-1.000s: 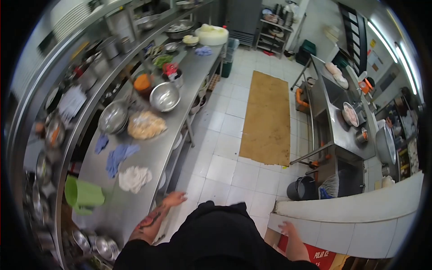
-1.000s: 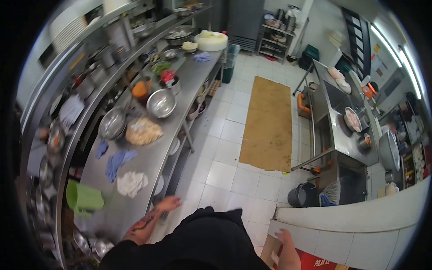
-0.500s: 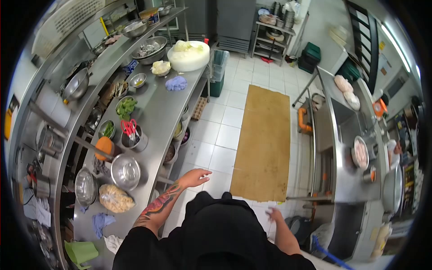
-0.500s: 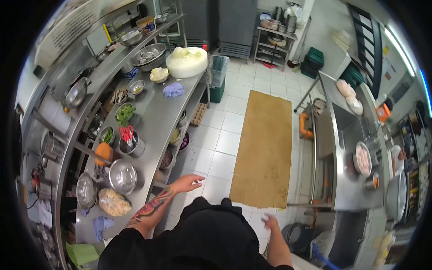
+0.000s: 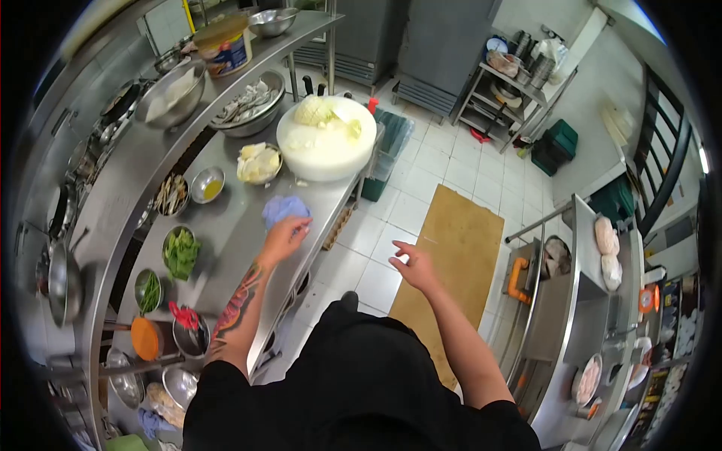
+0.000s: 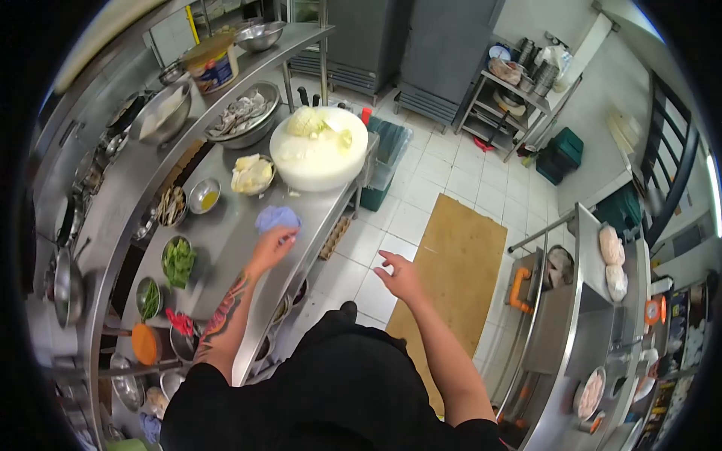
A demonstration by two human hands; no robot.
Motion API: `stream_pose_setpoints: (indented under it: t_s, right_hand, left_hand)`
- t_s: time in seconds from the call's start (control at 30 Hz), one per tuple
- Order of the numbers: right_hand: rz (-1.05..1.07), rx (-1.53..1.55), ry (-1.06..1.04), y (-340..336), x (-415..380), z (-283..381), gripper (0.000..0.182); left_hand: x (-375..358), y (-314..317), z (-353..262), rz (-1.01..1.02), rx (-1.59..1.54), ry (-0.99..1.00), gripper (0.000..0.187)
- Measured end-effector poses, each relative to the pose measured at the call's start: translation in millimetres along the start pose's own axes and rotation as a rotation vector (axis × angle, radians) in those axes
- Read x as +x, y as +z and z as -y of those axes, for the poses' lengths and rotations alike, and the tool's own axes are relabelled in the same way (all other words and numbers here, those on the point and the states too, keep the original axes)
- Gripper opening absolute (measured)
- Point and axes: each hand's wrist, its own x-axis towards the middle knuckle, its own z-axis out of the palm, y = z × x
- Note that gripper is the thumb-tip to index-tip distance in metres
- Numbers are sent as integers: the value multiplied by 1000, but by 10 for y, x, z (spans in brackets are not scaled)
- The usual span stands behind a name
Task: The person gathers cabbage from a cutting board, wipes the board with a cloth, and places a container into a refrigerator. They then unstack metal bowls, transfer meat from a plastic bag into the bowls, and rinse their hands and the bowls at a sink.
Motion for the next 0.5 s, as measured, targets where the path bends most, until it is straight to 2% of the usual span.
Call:
stream_pose_setpoints:
  t_s: [0.03,0.13,0.23,0.33,0.37,0.4,0.47,0.5]
  right_hand:
    - [11,1,-1,-1,313,86,48]
    - [-131,-31,-95,-51,1429,317,53]
    - [-199,-138,-122,-28,2550,470,67]
    - [-146,-186,-30,55,3519,563,77]
    - [-62,-190,5,78,3748,584,76]
    - [-29,-187,-17,141,3971,500,76]
    - [167,-231,-65,316,4348,282,70]
    - [183,-140,-135,334,4522,127,68]
  left_hand:
    - [346,-94,-7,-48,-22,48,31]
    - [1315,-429,-227,-78,24,113,34]
    - [2042,-575,-256,-126,119,49,38]
    - [2588,-553,-69,-184,175,63,43]
    - [2711,-539,-15,-157,169,-14,52]
    - [2827,-521,66,-179,176,-47,52]
    - [3006,-503,189,-293,305,-36,68]
    - [3121,-530,203,-308,316,-77,68]
